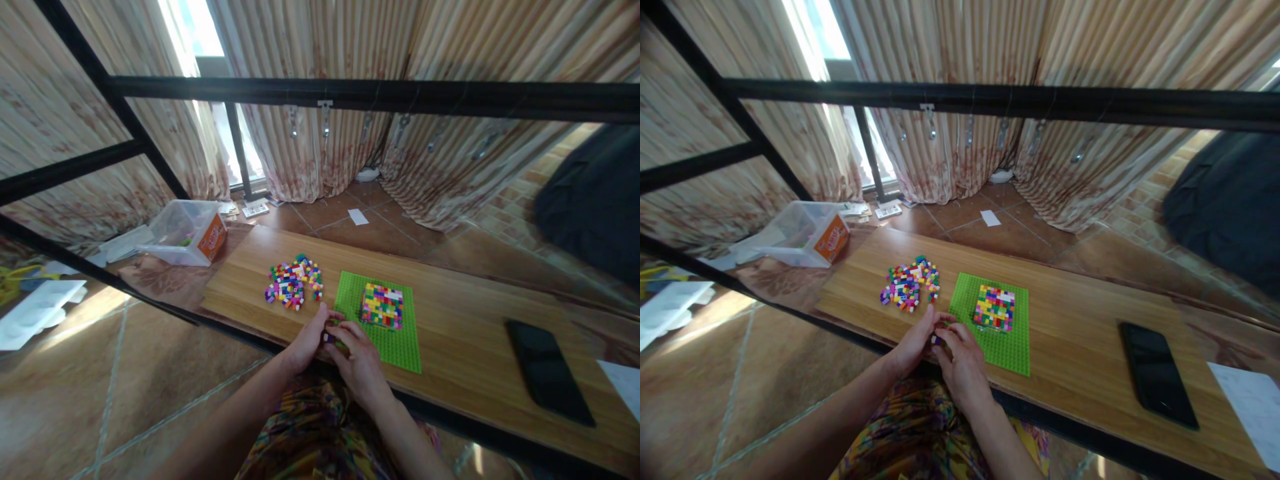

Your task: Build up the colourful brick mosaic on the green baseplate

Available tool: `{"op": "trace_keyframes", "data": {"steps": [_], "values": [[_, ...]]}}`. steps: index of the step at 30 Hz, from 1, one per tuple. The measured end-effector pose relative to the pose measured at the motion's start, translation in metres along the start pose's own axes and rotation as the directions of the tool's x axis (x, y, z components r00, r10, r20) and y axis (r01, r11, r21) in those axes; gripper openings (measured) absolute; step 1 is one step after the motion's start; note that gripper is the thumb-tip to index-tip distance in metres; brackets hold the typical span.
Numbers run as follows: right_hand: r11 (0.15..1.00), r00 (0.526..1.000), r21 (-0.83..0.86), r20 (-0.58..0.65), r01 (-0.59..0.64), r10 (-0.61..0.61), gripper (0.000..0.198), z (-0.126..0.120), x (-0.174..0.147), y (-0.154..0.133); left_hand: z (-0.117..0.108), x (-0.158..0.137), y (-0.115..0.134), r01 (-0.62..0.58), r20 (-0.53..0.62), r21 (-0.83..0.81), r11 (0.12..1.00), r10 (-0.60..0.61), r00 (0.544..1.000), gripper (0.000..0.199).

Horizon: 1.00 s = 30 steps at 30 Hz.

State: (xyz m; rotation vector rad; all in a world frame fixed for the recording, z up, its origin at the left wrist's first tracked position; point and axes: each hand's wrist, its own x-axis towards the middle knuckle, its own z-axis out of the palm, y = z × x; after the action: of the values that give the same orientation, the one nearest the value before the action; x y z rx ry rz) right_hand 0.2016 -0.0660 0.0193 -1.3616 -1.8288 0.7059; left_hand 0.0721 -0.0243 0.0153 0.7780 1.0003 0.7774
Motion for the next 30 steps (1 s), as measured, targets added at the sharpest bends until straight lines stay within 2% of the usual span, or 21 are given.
{"op": "trace_keyframes", "data": {"steps": [6,9,15,22,30], "values": [[0.985,0.988,0.126,-0.086,-0.120,0.131,0.018,-0.009,0.005,0.001,-0.013,-0.001,-0.005,0.000,0.148,-0.120,0.993,0.018,0.989,0.056],[0.962,0.970,0.190,-0.105,-0.196,0.219,0.021,-0.012,0.006,0.002,-0.016,-0.004,-0.005,-0.053,0.159,-0.149,0.987,0.077,0.984,0.043],[0.883,0.928,0.344,-0.077,-0.318,0.364,0.028,-0.011,0.007,0.006,-0.014,-0.010,-0.001,-0.170,0.166,-0.012,0.985,0.170,0.971,0.032],[0.871,0.924,0.373,-0.083,-0.319,0.374,0.030,-0.011,0.008,0.007,-0.009,-0.011,0.000,-0.227,0.177,0.081,0.971,0.210,0.962,0.032],[0.894,0.932,0.320,-0.078,-0.312,0.353,0.028,-0.014,0.009,0.008,-0.003,-0.011,-0.005,-0.240,0.123,0.237,0.942,0.216,0.969,0.026]]}}
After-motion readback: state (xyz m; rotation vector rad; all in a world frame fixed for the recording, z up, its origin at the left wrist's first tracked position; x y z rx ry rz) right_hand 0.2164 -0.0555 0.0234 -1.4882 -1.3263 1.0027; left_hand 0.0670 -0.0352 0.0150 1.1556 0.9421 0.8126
